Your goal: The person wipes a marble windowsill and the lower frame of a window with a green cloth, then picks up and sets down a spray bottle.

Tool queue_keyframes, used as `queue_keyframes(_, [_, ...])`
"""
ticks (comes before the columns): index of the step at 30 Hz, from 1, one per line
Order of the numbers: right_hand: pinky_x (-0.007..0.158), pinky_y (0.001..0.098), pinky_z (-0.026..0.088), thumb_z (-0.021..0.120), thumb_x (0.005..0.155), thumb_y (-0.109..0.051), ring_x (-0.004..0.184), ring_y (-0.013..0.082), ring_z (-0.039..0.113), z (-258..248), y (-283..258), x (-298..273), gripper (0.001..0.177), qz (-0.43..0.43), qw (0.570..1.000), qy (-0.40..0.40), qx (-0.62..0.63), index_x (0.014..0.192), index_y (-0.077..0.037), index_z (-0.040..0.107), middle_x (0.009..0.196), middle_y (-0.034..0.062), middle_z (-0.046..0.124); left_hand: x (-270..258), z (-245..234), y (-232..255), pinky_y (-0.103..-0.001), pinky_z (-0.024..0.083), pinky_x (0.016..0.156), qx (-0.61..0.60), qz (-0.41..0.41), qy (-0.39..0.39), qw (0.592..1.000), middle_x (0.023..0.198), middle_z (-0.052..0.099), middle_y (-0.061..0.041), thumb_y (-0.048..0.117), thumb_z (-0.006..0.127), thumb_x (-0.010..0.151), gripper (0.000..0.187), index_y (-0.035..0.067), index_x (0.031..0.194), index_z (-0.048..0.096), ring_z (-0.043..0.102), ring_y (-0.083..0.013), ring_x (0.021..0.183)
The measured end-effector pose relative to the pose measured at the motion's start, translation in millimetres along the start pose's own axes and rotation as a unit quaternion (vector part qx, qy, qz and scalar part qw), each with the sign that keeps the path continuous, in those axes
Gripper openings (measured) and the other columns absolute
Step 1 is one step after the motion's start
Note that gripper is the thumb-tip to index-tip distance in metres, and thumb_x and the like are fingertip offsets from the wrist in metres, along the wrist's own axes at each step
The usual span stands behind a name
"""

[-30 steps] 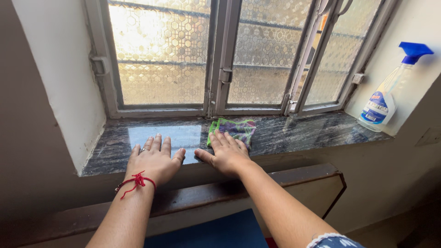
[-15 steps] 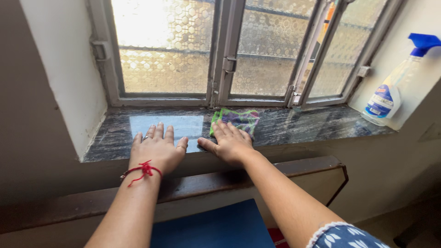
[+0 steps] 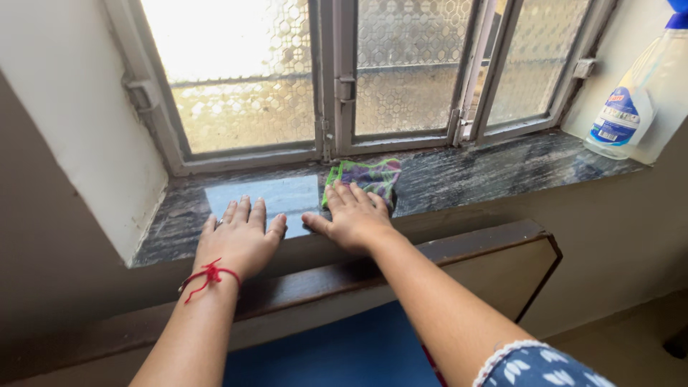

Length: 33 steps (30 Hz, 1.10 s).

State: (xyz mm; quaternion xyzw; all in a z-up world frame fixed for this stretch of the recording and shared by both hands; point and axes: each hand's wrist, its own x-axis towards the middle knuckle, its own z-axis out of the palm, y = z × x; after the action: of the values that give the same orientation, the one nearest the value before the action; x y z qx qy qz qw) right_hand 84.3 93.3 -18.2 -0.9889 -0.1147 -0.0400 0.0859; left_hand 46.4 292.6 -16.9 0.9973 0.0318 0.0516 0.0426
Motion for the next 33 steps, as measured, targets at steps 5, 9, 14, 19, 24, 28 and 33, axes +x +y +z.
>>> queue_keyframes(5, [0.125, 0.0472, 0.007, 0.03, 0.092, -0.078, 0.158, 0.0253, 0.007, -2, 0, -6, 0.097, -0.006, 1.0, 0.004, 0.019, 0.162, -0.013, 0.018, 0.171, 0.0065, 0.012, 5, 2, 1, -0.045, 0.012, 0.126, 0.009, -0.002, -0.016, 1.0, 0.171, 0.013, -0.001, 0.069, 0.023, 0.098, 0.078, 0.025, 0.162, 0.022, 0.012, -0.0183, 0.158])
queue_keyframes(9, [0.124, 0.0467, 0.007, 0.028, 0.094, -0.074, 0.158, 0.0239, 0.009, 0, 4, -9, 0.092, -0.026, 0.999, 0.016, 0.03, 0.161, -0.011, 0.019, 0.17, 0.0074, 0.013, 12, 7, 0, -0.046, 0.012, 0.126, 0.016, -0.009, -0.022, 1.0, 0.171, 0.012, -0.002, 0.07, 0.025, 0.097, 0.08, 0.025, 0.162, 0.022, 0.011, -0.0187, 0.158])
queue_keyframes(14, [0.124, 0.0444, 0.01, 0.027, 0.098, -0.068, 0.157, 0.023, 0.011, 0, 12, -9, 0.084, -0.075, 0.997, 0.021, 0.029, 0.16, -0.011, 0.023, 0.169, 0.0073, 0.017, 26, 15, -9, -0.046, 0.012, 0.127, 0.013, -0.006, -0.042, 0.999, 0.173, 0.01, -0.001, 0.07, 0.028, 0.096, 0.081, 0.025, 0.162, 0.021, 0.009, -0.0172, 0.159])
queue_keyframes(19, [0.125, 0.0445, 0.011, 0.03, 0.099, -0.063, 0.156, 0.0208, 0.015, -3, 22, -13, 0.077, -0.118, 0.992, 0.021, 0.045, 0.158, -0.015, 0.03, 0.168, 0.0036, 0.022, 45, 20, -16, -0.045, 0.01, 0.128, 0.012, -0.02, -0.075, 0.997, 0.173, 0.009, 0.0, 0.073, 0.032, 0.093, 0.085, 0.028, 0.164, 0.018, 0.006, -0.0181, 0.16])
queue_keyframes(24, [0.125, 0.0455, 0.01, 0.032, 0.099, -0.059, 0.156, 0.0212, 0.015, -5, 23, -17, 0.072, -0.122, 0.991, 0.015, 0.062, 0.158, -0.017, 0.032, 0.168, 0.0017, 0.022, 54, 15, -20, -0.044, 0.006, 0.13, 0.022, -0.04, -0.151, 0.988, 0.175, -0.001, 0.0, 0.076, 0.029, 0.094, 0.088, 0.03, 0.166, 0.009, -0.002, -0.0194, 0.161])
queue_keyframes(28, [0.124, 0.0454, 0.01, 0.034, 0.099, -0.057, 0.156, 0.0213, 0.015, -9, 22, -19, 0.071, -0.125, 0.99, 0.013, 0.067, 0.158, -0.017, 0.032, 0.168, 0.0017, 0.022, 69, 13, -17, -0.045, 0.002, 0.131, 0.04, -0.051, -0.209, 0.976, 0.175, -0.005, 0.0, 0.076, 0.026, 0.096, 0.088, 0.026, 0.167, 0.006, -0.005, -0.0192, 0.162])
queue_keyframes(33, [0.125, 0.045, 0.009, 0.035, 0.1, -0.054, 0.156, 0.0206, 0.014, -14, 20, -23, 0.069, -0.114, 0.991, 0.0, 0.074, 0.158, -0.018, 0.032, 0.169, 0.0011, 0.022, 58, 15, -14, -0.048, 0.003, 0.131, 0.026, -0.045, -0.2, 0.978, 0.176, -0.003, 0.002, 0.075, 0.023, 0.096, 0.087, 0.028, 0.167, 0.007, -0.002, -0.016, 0.162])
